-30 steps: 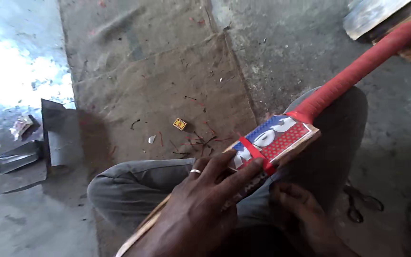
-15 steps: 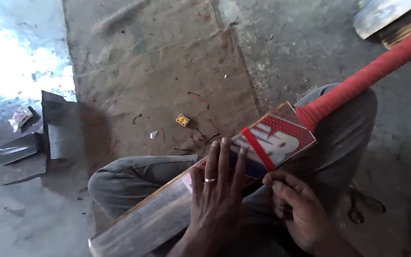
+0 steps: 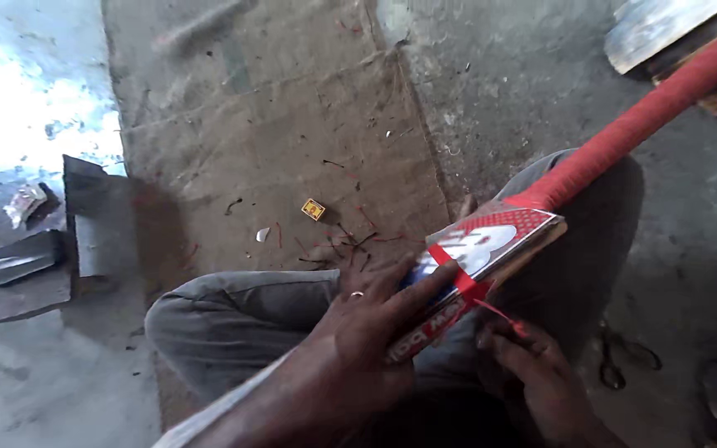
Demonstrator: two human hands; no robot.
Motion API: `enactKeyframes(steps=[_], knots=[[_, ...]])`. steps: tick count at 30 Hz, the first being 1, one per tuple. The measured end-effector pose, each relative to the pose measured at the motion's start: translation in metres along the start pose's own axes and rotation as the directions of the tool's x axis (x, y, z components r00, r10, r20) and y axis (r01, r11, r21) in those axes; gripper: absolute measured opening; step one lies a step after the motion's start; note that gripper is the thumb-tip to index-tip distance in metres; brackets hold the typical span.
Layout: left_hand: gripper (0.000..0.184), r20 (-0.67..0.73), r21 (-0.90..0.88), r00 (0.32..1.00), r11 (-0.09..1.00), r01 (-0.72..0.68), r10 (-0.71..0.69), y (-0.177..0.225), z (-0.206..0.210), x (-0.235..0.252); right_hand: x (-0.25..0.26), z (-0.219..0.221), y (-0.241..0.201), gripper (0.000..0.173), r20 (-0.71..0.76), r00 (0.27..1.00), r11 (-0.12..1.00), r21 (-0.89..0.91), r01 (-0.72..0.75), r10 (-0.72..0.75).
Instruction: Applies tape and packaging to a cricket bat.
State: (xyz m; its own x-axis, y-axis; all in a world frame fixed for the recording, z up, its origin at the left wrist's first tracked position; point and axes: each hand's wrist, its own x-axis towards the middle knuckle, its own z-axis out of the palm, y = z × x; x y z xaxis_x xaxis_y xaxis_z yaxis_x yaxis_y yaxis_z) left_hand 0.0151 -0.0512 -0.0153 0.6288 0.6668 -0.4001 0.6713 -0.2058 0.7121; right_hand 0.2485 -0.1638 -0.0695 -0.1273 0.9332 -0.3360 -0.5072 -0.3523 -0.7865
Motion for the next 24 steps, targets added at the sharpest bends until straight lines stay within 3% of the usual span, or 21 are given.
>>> enactKeyframes(steps=[3,5,7,8,9,10,12,14,16,20,24], knots=[[0.103,0.275,-0.44,0.961,0.891,0.112,0.015,-0.003,-0.019,0.001,0.008,0.006,-0.006,0.019,0.064,0.997,0.998,0.053,0.034,-0.037],[0.097,0.367,-0.538,0.927,0.83,0.147,0.074,-0.016,-0.023,0.008,0.014,0.008,-0.006,0.018,0.047,0.999,0.996,0.094,-0.003,-0.002],[0.084,0.301,-0.533,0.949,0.842,0.086,0.093,-0.024,-0.028,0.013,0.022,0.009,-0.005,0.018,0.018,0.998,0.992,0.115,-0.057,0.056],[0.076,0.179,-0.452,0.982,0.892,0.022,0.066,-0.023,-0.03,0.011,0.027,0.012,-0.007,0.019,-0.004,0.997,0.991,0.109,-0.082,0.083],[0.068,-0.002,-0.258,1.0,0.966,-0.023,0.023,-0.017,-0.029,0.005,0.032,0.017,-0.011,0.021,-0.03,0.994,0.99,0.101,-0.102,0.106],[0.062,-0.205,0.0,0.979,1.0,-0.017,0.016,-0.01,-0.022,-0.001,0.037,0.022,-0.016,0.023,-0.052,0.99,0.988,0.093,-0.125,0.13],[0.064,-0.484,0.402,0.869,0.908,0.115,0.105,0.006,0.011,-0.011,0.042,0.031,-0.022,0.025,-0.072,0.985,0.984,0.093,-0.151,0.158],[0.078,-0.53,0.62,0.833,0.743,0.253,0.159,0.014,0.058,-0.015,0.042,0.035,-0.02,0.023,-0.088,0.982,0.983,0.093,-0.156,0.164],[0.071,-0.528,0.71,0.831,0.626,0.322,0.172,0.003,0.09,-0.009,0.032,0.029,-0.011,0.022,-0.121,0.981,0.986,0.081,-0.143,0.152],[0.073,-0.508,0.707,0.838,0.653,0.271,0.201,-0.005,0.083,-0.001,-0.004,0.002,0.009,0.02,-0.168,0.977,0.991,0.05,-0.124,0.131],[0.078,-0.499,0.715,0.839,0.65,0.255,0.219,-0.007,0.079,-0.001,-0.022,-0.01,0.018,0.017,-0.177,0.976,0.983,0.151,-0.103,0.129]])
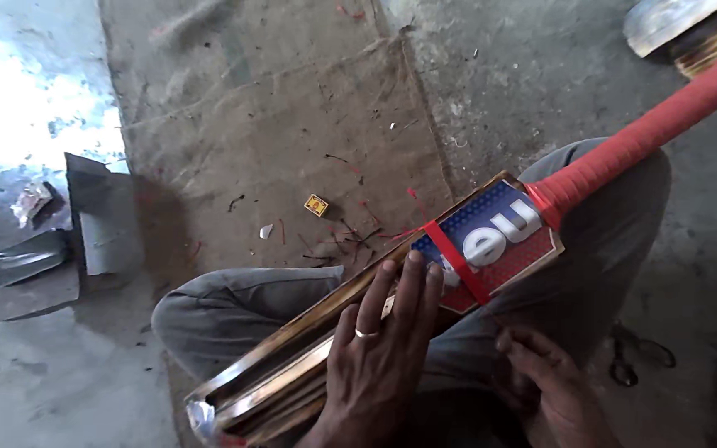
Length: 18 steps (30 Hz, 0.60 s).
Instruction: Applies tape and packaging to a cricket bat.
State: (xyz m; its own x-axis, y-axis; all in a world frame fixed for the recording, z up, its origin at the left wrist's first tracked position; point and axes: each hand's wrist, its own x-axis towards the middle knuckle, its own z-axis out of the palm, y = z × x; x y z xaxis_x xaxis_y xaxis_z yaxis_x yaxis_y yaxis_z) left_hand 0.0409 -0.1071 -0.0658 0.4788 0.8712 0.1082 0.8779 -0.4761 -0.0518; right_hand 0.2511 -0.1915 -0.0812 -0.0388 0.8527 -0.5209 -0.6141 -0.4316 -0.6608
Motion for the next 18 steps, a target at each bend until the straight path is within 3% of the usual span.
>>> enactKeyframes(steps=[7,11,13,16,18], knots=[[0.069,0.055,-0.117,0.997,0.992,-0.047,0.054,-0.007,-0.009,0.007,0.012,-0.012,0.013,0.018,0.064,0.989,0.978,0.152,-0.144,0.135],[0.062,0.074,-0.161,0.996,0.986,-0.043,0.056,-0.011,-0.017,0.014,0.014,-0.011,0.012,0.018,0.117,0.991,0.979,0.184,-0.093,0.072],[0.065,0.125,-0.264,0.989,0.964,-0.046,0.081,-0.02,-0.028,0.021,0.014,-0.004,0.006,0.019,0.175,0.984,0.99,0.133,-0.047,0.023],[0.075,0.252,-0.552,0.953,0.834,-0.001,0.168,-0.041,-0.046,0.032,0.015,0.013,-0.009,0.019,0.229,0.973,0.997,0.068,0.026,-0.041],[0.081,0.395,-0.76,0.884,0.629,0.161,0.251,-0.056,-0.054,0.041,0.02,0.024,-0.018,0.017,0.24,0.969,0.997,0.064,0.044,-0.059]])
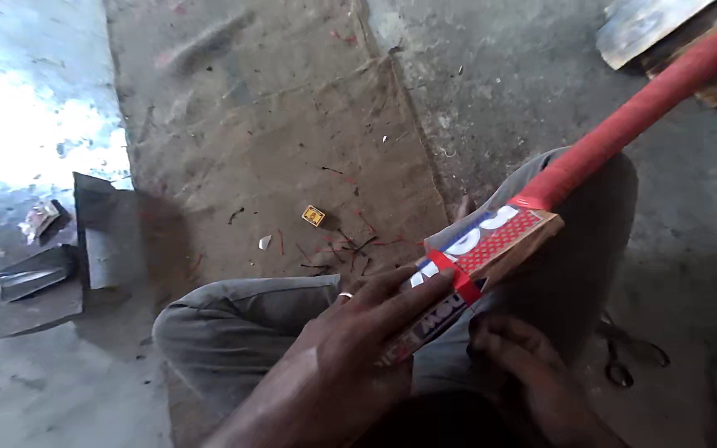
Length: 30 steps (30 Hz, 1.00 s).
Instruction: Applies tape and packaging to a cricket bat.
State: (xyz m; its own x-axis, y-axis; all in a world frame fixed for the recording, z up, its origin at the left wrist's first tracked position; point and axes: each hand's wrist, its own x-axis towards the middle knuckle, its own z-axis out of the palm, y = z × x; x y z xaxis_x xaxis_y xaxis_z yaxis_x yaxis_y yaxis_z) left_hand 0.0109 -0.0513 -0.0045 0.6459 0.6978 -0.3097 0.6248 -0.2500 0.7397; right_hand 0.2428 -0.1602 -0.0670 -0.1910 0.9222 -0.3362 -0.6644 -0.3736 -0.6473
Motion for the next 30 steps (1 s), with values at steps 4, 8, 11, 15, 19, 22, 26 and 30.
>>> enactKeyframes(steps=[4,8,11,15,19,22,26,30], knots=[[0.071,0.038,-0.213,0.997,0.974,0.076,-0.069,-0.015,-0.009,0.006,0.02,0.004,0.0,0.018,-0.053,0.998,0.999,-0.021,-0.036,0.035],[0.061,-0.419,0.493,0.905,0.855,0.161,0.071,-0.011,0.034,0.002,0.035,0.002,0.005,0.022,-0.131,0.989,0.994,-0.073,-0.076,0.066],[0.09,-0.439,0.627,0.897,0.733,0.263,0.054,-0.011,0.083,0.007,0.021,-0.002,0.009,0.022,-0.198,0.978,0.985,-0.141,-0.096,0.067],[0.097,-0.413,0.595,0.909,0.77,0.231,0.047,-0.017,0.089,0.013,-0.01,-0.027,0.023,0.02,-0.297,0.954,0.981,-0.169,-0.094,0.041],[0.099,-0.362,0.555,0.932,0.809,0.196,0.023,-0.015,0.076,0.014,-0.026,-0.036,0.026,0.018,-0.245,0.969,0.993,-0.116,-0.035,0.005],[0.082,-0.319,0.5,0.946,0.857,0.124,0.05,-0.015,0.064,0.015,-0.028,-0.031,0.019,0.02,-0.211,0.977,0.992,-0.122,-0.041,0.015],[0.085,-0.152,0.27,0.988,0.96,0.072,-0.031,-0.009,0.038,0.01,-0.022,-0.019,0.006,0.02,-0.127,0.992,0.989,-0.144,-0.012,-0.006],[0.095,0.215,-0.316,0.968,0.928,0.195,-0.13,-0.002,0.001,0.005,-0.008,-0.005,-0.006,0.018,-0.017,0.999,0.991,-0.128,0.038,-0.04]])
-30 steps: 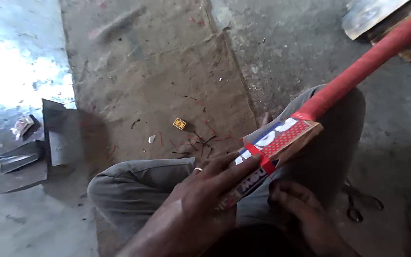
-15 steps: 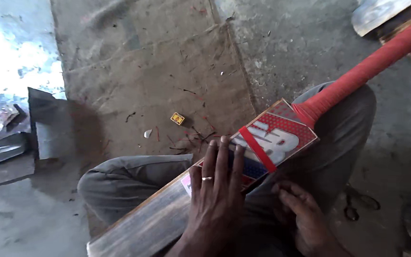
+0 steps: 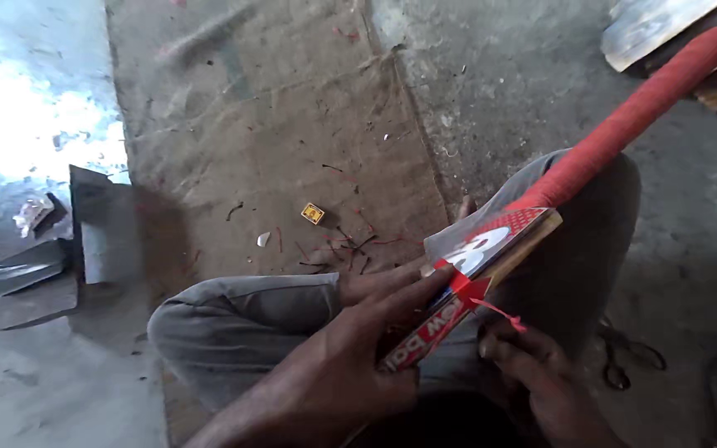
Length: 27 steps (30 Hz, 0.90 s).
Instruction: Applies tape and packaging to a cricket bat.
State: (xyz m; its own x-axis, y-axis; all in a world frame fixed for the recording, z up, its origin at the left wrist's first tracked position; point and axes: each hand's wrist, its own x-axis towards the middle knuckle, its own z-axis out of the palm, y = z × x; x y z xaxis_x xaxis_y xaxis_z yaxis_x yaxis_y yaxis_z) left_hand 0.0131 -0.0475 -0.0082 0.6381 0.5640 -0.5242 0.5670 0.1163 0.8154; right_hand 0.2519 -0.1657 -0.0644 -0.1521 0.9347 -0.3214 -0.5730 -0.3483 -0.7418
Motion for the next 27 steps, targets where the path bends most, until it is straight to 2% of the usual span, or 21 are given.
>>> enactKeyframes(steps=[1,3,4,5,6,7,8,9,10,11,13,14,16,22,27], knots=[[0.096,0.095,-0.144,0.995,0.989,0.032,-0.018,0.0,-0.006,0.0,0.004,0.002,-0.002,0.018,0.017,1.0,1.0,0.003,0.001,-0.001],[0.091,0.223,-0.297,0.975,0.953,0.065,0.003,-0.006,-0.016,0.005,0.011,0.005,-0.003,0.017,0.012,0.999,0.999,0.043,-0.03,0.03],[0.085,0.226,-0.32,0.974,0.946,0.045,0.03,-0.01,-0.021,0.008,0.016,0.006,-0.001,0.017,-0.006,0.999,0.997,0.061,-0.052,0.052],[0.077,0.165,-0.292,0.985,0.957,-0.003,0.054,-0.011,-0.026,0.009,0.022,0.007,0.001,0.017,-0.028,0.997,0.995,0.071,-0.074,0.076],[0.069,0.035,-0.174,0.996,0.982,-0.071,0.078,-0.011,-0.028,0.006,0.028,0.009,0.002,0.019,-0.048,0.994,0.992,0.073,-0.099,0.103],[0.06,-0.161,0.054,0.98,0.993,-0.107,0.114,-0.009,-0.025,0.0,0.033,0.011,0.002,0.02,-0.06,0.99,0.99,0.075,-0.12,0.125],[0.053,-0.35,0.338,0.916,0.939,-0.071,0.195,-0.007,-0.016,-0.005,0.039,0.014,-0.001,0.021,-0.067,0.989,0.989,0.074,-0.13,0.135],[0.052,-0.476,0.554,0.83,0.832,0.026,0.291,-0.006,0.0,-0.007,0.043,0.017,-0.004,0.022,-0.072,0.987,0.988,0.069,-0.14,0.145],[0.058,-0.527,0.68,0.768,0.723,0.124,0.364,-0.006,0.022,-0.008,0.045,0.02,-0.005,0.023,-0.08,0.984,0.986,0.065,-0.153,0.158],[0.066,-0.537,0.76,0.742,0.613,0.219,0.402,-0.009,0.045,-0.007,0.045,0.023,-0.006,0.022,-0.086,0.981,0.984,0.059,-0.168,0.173],[0.076,-0.541,0.818,0.748,0.446,0.362,0.385,-0.023,0.082,0.003,0.04,0.021,-0.004,0.022,-0.113,0.978,0.984,0.049,-0.173,0.177],[0.073,-0.543,0.826,0.749,0.403,0.395,0.379,-0.031,0.09,0.007,0.033,0.017,-0.001,0.021,-0.132,0.975,0.984,0.057,-0.171,0.177],[0.071,-0.533,0.838,0.731,0.387,0.385,0.427,-0.04,0.088,0.014,0.017,0.006,0.008,0.02,-0.181,0.97,0.987,0.055,-0.154,0.162],[0.077,-0.496,0.85,0.755,0.417,0.322,0.429,-0.036,0.077,0.012,-0.017,-0.013,0.023,0.018,-0.203,0.962,0.98,0.116,-0.161,0.182],[0.062,-0.443,0.853,0.787,0.471,0.223,0.429,-0.03,0.068,0.012,-0.011,-0.027,0.039,0.017,-0.195,0.954,0.957,0.228,-0.181,0.227]])
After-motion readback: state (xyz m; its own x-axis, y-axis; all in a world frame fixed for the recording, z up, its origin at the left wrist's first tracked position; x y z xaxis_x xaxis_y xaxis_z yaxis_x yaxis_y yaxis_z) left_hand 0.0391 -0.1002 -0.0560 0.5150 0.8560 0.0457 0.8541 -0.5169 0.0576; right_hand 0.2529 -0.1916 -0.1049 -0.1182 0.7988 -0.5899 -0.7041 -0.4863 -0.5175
